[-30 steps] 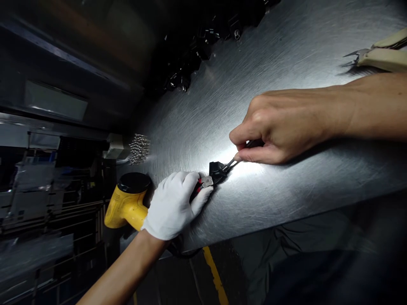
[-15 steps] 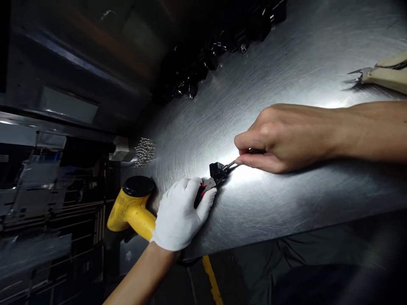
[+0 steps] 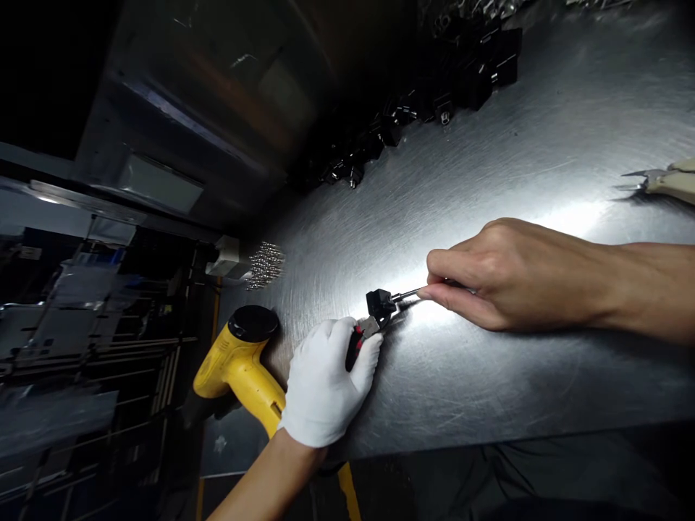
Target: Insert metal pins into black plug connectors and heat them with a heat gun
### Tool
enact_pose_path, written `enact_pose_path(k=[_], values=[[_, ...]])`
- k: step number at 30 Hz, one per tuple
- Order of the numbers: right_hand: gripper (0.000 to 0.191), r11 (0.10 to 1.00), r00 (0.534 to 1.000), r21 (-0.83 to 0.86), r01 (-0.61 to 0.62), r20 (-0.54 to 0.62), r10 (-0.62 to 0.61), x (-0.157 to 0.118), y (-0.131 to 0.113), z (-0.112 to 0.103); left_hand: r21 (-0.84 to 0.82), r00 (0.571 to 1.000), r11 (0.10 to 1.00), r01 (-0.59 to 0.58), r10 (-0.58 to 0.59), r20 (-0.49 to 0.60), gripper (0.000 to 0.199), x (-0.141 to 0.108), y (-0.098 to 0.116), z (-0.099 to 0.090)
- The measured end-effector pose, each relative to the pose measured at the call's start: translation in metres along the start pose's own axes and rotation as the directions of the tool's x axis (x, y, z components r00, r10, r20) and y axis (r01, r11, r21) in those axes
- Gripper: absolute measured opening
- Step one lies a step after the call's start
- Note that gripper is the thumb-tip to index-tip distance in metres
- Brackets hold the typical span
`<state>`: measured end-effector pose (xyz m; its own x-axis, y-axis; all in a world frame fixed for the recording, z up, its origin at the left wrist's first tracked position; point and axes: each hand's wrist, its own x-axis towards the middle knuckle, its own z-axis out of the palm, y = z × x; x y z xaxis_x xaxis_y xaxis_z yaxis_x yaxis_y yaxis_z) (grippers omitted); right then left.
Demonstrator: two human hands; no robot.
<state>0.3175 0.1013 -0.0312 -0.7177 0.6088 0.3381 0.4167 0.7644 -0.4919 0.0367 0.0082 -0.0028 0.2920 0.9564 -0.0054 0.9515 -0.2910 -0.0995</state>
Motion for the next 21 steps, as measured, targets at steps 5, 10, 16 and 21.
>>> enact_pose_path(k=[5,10,16,21], values=[[0.027,0.999,1.0,0.052,-0.017,-0.011,0.018,0.0013,-0.0006,0.0005,-0.008,0.999,1.0,-0.005,0.005,-0.039,0.029,-0.0002,0.0005,0.0009],[0.026,0.995,0.999,0.091,-0.045,-0.014,0.047,0.0019,-0.0008,0.0007,-0.004,0.998,1.0,0.002,-0.002,-0.055,0.029,-0.0005,0.0026,0.0015],[0.025,0.994,0.997,0.087,-0.062,-0.035,0.065,0.0017,-0.002,0.0005,-0.019,0.998,1.0,0.015,-0.016,-0.063,0.03,-0.0009,0.0025,0.0019],[0.026,0.995,0.997,0.07,-0.064,-0.046,0.068,0.0012,-0.0027,0.0018,-0.02,0.998,0.999,0.027,-0.028,-0.048,0.029,-0.0002,0.0024,0.0026]])
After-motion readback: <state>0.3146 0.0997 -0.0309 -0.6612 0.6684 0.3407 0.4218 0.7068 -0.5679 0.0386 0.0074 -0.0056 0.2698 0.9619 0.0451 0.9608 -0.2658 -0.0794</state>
